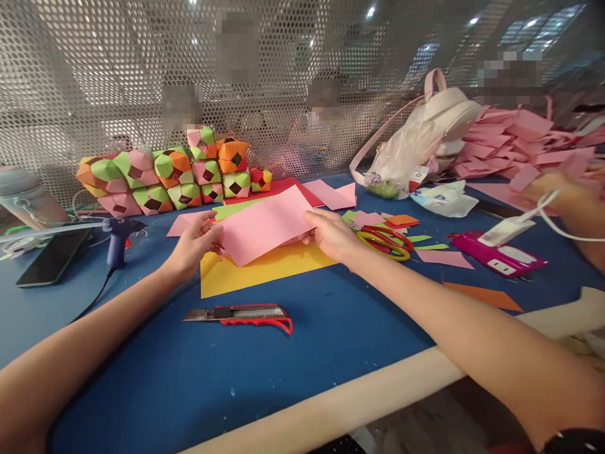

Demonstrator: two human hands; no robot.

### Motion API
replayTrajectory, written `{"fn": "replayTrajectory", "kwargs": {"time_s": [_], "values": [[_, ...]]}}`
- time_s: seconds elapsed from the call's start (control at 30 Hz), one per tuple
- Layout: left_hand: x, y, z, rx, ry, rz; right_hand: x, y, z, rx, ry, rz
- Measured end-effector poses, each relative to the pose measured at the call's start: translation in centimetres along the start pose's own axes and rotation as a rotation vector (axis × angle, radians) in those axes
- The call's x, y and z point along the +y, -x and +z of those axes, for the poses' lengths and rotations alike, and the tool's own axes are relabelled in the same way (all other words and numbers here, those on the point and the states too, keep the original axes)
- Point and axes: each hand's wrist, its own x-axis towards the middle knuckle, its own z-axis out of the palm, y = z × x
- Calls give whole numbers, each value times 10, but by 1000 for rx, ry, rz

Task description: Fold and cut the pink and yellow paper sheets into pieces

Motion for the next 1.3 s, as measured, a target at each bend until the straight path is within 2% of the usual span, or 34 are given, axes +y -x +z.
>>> {"fn": "replayTrajectory", "kwargs": {"time_s": [0.17,0.27,0.33,0.43,0.53,0.57,0.6,0.67,0.7,0.77,0.8,0.87,1.0,1.07,1.13,1.2,1.3], "values": [[1,2,4,92,92,-126,-9,1,-1,-25,-42,-3],[0,1,7,213,222,-152,-10,8,8,-228,19,-21],[-2,1,9,258,267,-161,-4,15,20,-376,256,-60],[-5,2,12,249,275,-197,5,26,40,-563,737,-231],[-8,4,12,236,269,-200,-3,29,44,-771,969,-325],[-8,5,12,230,270,-200,-10,29,40,-755,989,-310],[-9,5,12,224,272,-200,-18,28,33,-672,997,-282],[-9,6,12,212,277,-201,-34,23,15,-310,946,-272],[-9,6,12,208,279,-199,-40,21,7,-180,892,-265],[-8,7,13,206,280,-193,-44,16,-6,-61,803,-240],[-8,7,14,206,278,-188,-42,14,-9,-75,795,-226],[-5,9,15,205,263,-164,-32,14,-10,-195,843,-226],[2,12,17,193,254,-83,-10,23,3,-652,1056,-283],[6,12,17,190,266,-42,-2,27,12,-764,1160,-251],[7,12,17,186,272,-16,4,25,22,-779,1218,-221],[7,12,18,171,274,-22,8,19,31,-778,1226,-253],[4,15,20,150,280,-73,14,7,36,-673,1156,-326]]}}
